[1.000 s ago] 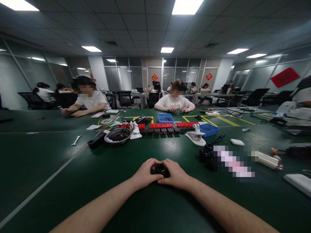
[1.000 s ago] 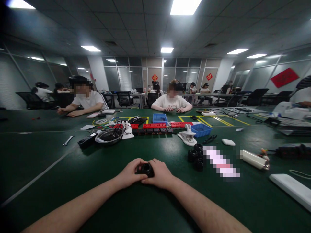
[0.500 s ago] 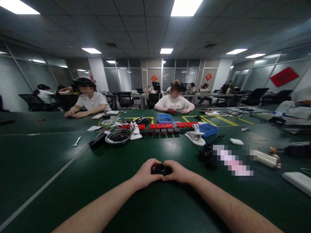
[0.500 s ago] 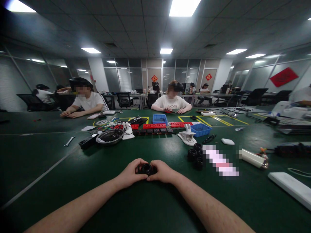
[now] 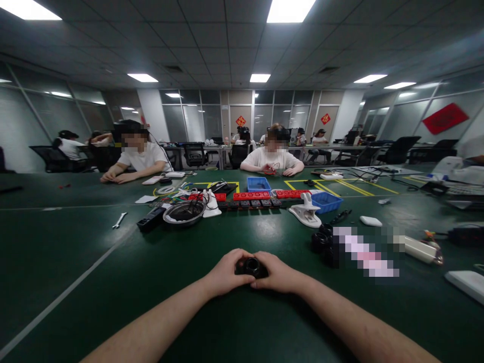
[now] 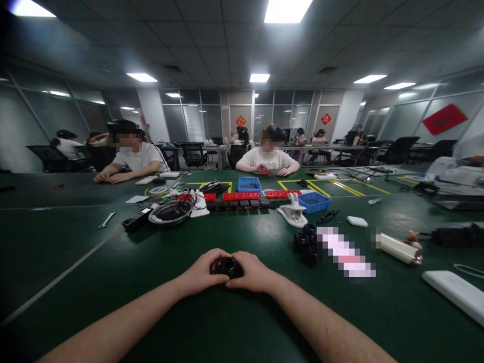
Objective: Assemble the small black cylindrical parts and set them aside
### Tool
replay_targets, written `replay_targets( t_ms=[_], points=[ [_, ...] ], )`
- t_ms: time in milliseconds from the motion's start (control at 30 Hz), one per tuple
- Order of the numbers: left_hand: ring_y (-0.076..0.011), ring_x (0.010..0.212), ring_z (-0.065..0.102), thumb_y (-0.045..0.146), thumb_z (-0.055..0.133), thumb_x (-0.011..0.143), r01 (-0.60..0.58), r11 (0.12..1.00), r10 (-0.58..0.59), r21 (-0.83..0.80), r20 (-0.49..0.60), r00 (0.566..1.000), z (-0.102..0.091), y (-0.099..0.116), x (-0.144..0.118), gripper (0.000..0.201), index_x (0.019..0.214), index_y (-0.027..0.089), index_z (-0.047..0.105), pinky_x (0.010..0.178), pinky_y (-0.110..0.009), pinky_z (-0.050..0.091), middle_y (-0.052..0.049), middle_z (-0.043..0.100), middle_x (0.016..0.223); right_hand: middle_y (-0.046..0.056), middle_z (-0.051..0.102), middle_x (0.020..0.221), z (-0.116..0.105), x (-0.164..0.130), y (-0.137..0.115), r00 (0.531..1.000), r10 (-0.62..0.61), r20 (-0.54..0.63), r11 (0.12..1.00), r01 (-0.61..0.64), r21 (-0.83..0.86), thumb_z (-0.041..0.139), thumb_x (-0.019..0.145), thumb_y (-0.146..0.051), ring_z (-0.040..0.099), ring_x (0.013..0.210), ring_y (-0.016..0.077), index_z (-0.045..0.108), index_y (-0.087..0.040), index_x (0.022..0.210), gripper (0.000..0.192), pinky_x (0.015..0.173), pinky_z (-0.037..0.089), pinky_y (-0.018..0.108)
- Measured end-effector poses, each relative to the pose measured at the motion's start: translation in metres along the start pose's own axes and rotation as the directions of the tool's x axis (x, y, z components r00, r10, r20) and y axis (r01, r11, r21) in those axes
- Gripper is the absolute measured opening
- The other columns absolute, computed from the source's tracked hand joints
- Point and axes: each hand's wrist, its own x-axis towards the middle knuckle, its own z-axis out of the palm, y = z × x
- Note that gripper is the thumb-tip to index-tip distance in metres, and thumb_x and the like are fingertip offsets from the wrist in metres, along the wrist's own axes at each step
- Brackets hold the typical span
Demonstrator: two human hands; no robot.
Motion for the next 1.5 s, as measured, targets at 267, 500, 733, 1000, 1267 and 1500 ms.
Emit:
replay_targets(
  t_ms=[267,500,733,1000,1267,1500],
  points=[
    [-0.0151,0.077,0.048,0.030,0.063,0.064,0.004,0.999,-0.003,-0.032,0.041,0.999,-0.003,0.005,-0.001,0.035,0.095,0.020,0.052,0.063,-0.023,0.038,-0.001,0.050,0.089,-0.002,0.050,0.077,-0.007,0.004,0.014,0.992,-0.038,0.121,0.987,0.018,0.161,0.063,0.063,-0.027,0.048,0.072,0.0132,0.055,-0.014,0.080,0.022,0.062,0.036,0.021],
    [-0.0153,0.074,0.046,0.035,0.066,0.058,0.056,0.998,-0.056,0.015,-0.009,0.998,0.003,0.004,0.000,0.038,0.088,0.018,0.052,0.062,-0.023,0.037,-0.001,0.049,0.084,-0.004,0.047,0.067,0.001,0.004,0.012,0.998,0.042,0.050,0.999,-0.043,0.028,0.068,0.056,-0.038,0.044,0.060,0.0102,0.049,-0.016,0.073,0.034,0.049,0.029,0.018],
    [-0.0152,0.072,0.047,0.028,0.064,0.059,0.128,0.990,-0.117,0.052,-0.182,0.976,0.014,0.008,-0.001,0.030,0.083,0.018,0.051,0.061,-0.024,0.037,0.000,0.049,0.081,0.003,0.053,0.072,0.014,0.003,-0.003,0.976,0.153,-0.154,0.934,-0.194,-0.300,0.056,0.058,-0.057,0.048,0.063,0.0159,0.049,-0.017,0.075,0.045,0.052,0.029,0.023],
    [-0.0191,0.085,0.048,0.030,0.064,0.060,0.039,0.996,-0.021,0.085,-0.197,0.980,0.010,0.007,-0.003,0.035,0.091,0.019,0.051,0.073,-0.030,0.040,-0.003,0.050,0.091,0.005,0.054,0.083,0.012,0.001,-0.004,0.987,0.077,-0.144,0.965,-0.110,-0.237,0.060,0.056,-0.055,0.049,0.076,0.0197,0.052,-0.017,0.090,0.052,0.065,0.035,0.028],
    [-0.0186,0.090,0.049,0.030,0.063,0.064,-0.046,0.999,0.048,0.029,-0.061,0.997,-0.002,0.006,-0.001,0.036,0.097,0.022,0.054,0.080,-0.031,0.038,-0.002,0.053,0.094,0.001,0.052,0.086,-0.007,0.001,0.010,0.997,-0.048,0.063,0.994,0.042,0.098,0.064,0.062,-0.030,0.048,0.080,0.0167,0.055,-0.017,0.093,0.035,0.069,0.037,0.025],
    [-0.0168,0.083,0.050,0.030,0.063,0.063,-0.015,1.000,0.015,0.004,-0.003,1.000,-0.006,0.005,0.001,0.036,0.097,0.022,0.055,0.071,-0.026,0.039,-0.001,0.054,0.090,-0.003,0.051,0.073,-0.005,0.004,0.017,0.995,0.004,0.102,0.982,-0.023,0.187,0.064,0.061,-0.025,0.047,0.066,0.0108,0.053,-0.016,0.081,0.024,0.056,0.035,0.019]
  ],
)
